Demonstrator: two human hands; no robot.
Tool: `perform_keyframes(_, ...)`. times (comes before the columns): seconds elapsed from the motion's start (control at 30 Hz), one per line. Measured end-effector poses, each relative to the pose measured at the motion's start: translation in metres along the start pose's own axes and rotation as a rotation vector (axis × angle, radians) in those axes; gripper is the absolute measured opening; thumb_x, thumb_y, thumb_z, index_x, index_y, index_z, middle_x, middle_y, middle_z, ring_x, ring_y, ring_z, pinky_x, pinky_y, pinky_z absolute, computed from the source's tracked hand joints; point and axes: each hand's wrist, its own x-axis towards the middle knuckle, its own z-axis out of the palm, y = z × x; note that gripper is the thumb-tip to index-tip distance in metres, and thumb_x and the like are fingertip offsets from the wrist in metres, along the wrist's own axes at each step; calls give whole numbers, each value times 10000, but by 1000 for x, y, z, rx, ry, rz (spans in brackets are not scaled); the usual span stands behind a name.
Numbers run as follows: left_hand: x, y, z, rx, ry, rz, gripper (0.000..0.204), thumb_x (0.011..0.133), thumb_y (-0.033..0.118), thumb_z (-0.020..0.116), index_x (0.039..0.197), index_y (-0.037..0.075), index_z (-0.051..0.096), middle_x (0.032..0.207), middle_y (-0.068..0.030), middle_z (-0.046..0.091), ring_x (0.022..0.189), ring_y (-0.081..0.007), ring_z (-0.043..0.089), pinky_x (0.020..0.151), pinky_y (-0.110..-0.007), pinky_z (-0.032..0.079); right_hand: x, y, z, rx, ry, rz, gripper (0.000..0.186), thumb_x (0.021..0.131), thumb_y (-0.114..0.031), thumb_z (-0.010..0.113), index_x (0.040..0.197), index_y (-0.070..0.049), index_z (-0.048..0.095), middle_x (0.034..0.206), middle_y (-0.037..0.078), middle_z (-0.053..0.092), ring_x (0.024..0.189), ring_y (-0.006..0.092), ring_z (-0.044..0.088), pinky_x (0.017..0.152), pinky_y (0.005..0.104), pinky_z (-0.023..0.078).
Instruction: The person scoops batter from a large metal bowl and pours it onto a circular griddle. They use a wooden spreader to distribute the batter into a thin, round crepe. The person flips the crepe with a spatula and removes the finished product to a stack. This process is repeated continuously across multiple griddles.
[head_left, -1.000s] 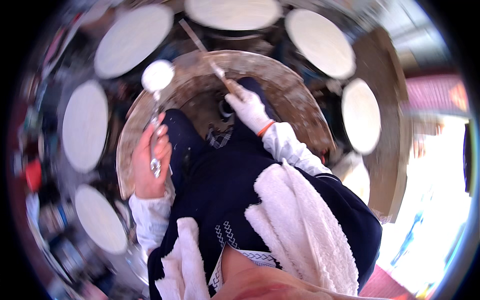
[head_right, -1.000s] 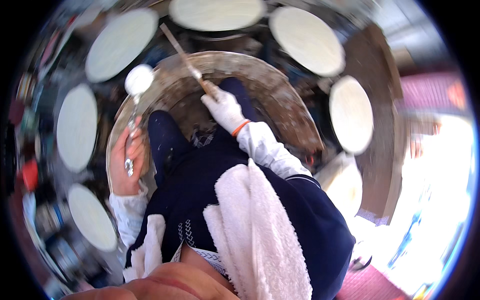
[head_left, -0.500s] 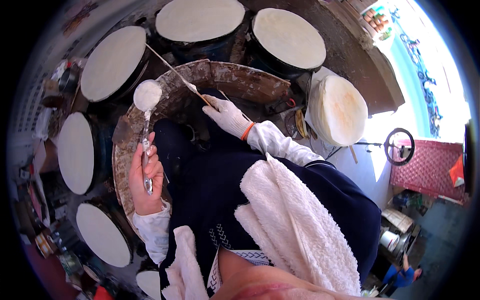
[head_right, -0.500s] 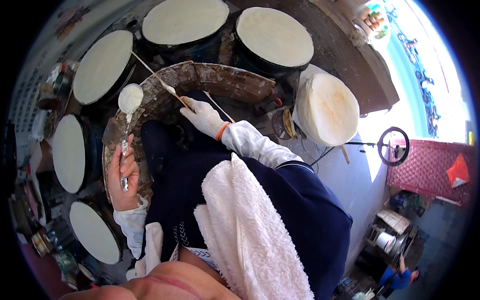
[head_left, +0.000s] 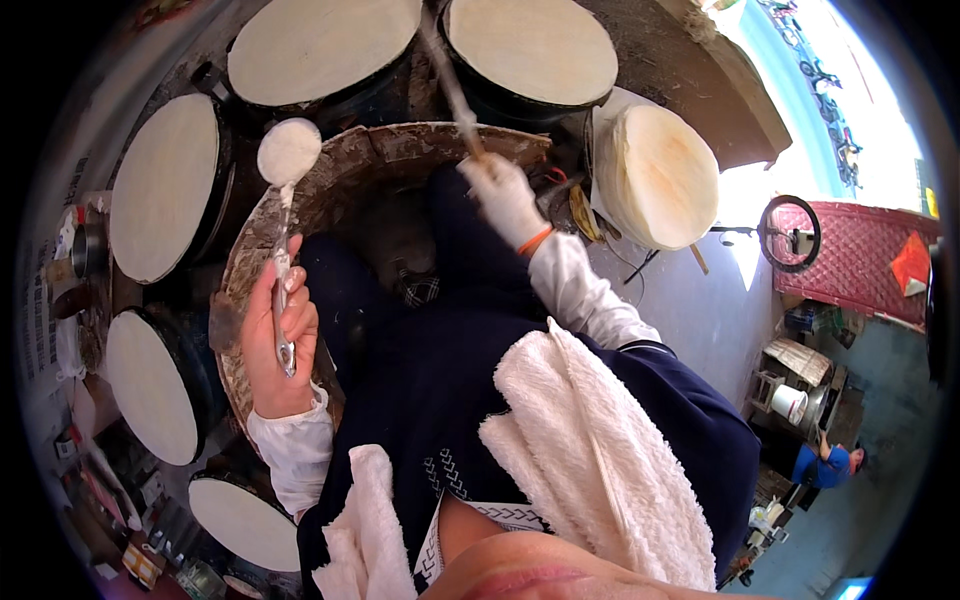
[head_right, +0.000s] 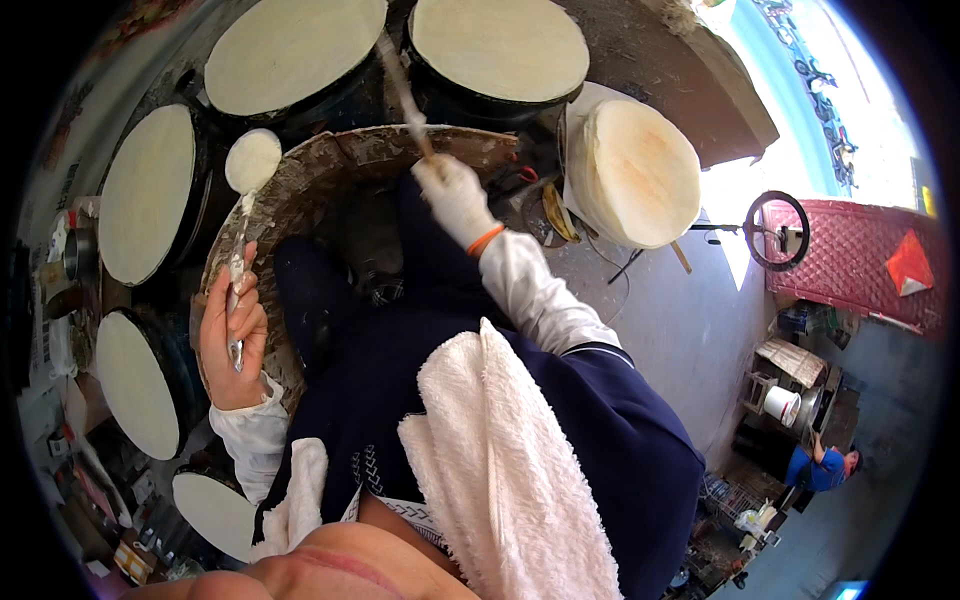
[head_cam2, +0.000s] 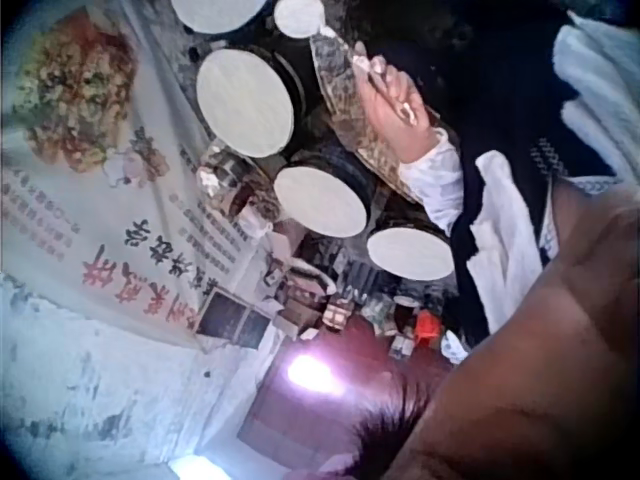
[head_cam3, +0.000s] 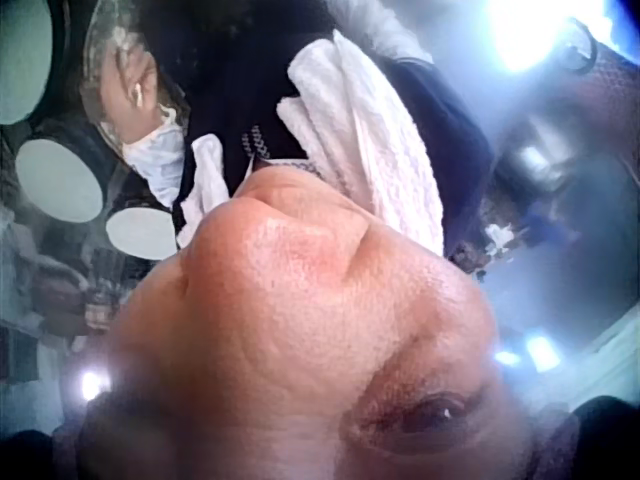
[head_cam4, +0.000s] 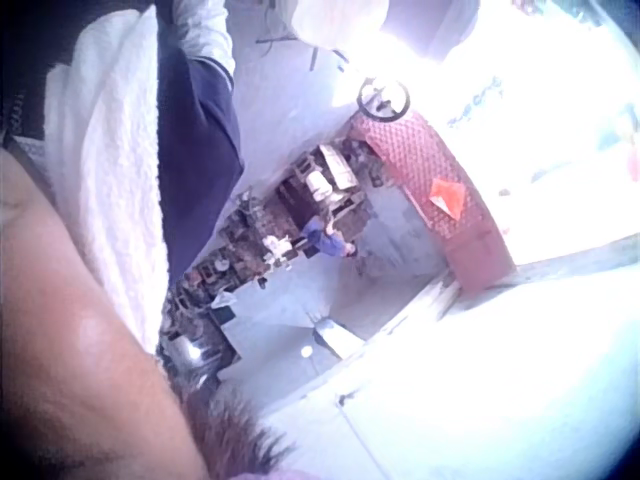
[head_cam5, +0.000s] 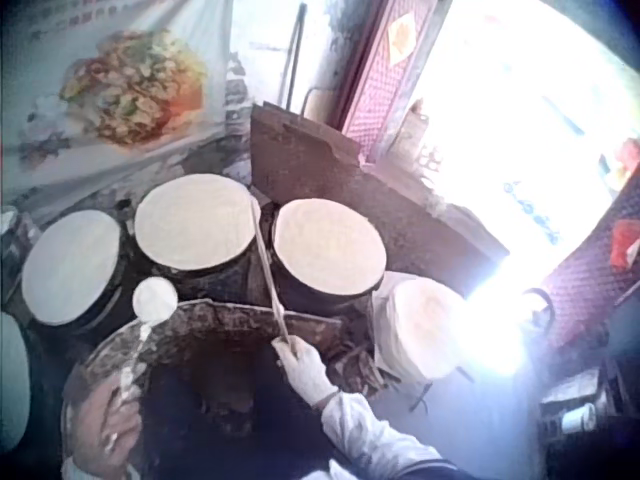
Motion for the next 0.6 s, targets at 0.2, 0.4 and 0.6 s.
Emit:
perform_keyframes(0.2, 12, -5, 11, 84, 103, 26, 455, 1087, 143, 411, 1451, -118, 334, 841, -56, 515, 498, -30, 403, 426, -189, 379, 167, 0, -33, -462, 366, -196, 374, 891, -381, 634, 993, -25, 685, 782, 133, 705, 744, 280, 691, 691, 417, 527)
perform_keyframes(0.4, 104, 1, 83, 86, 283, -48, 420, 1088, 173, 402, 1437, -62, 390, 826, -57, 536, 456, -42, 396, 400, -177, 355, 338, -21, 8, -734, 372, -26, 696, 720, -596, 779, 1021, 25, 688, 1044, 245, 698, 992, 379, 680, 870, 436, 537)
perform_keyframes(0.6, 150, 1, 93, 60, 271, -99, 450, 1092, 175, 387, 1473, -57, 329, 836, -75, 568, 453, -52, 444, 388, -181, 387, 400, -26, -11, -773, 84, 161, 615, 820, -461, 756, 1286, -82, 626, 1422, 219, 539, 1100, 419, 654, 898, 460, 544)
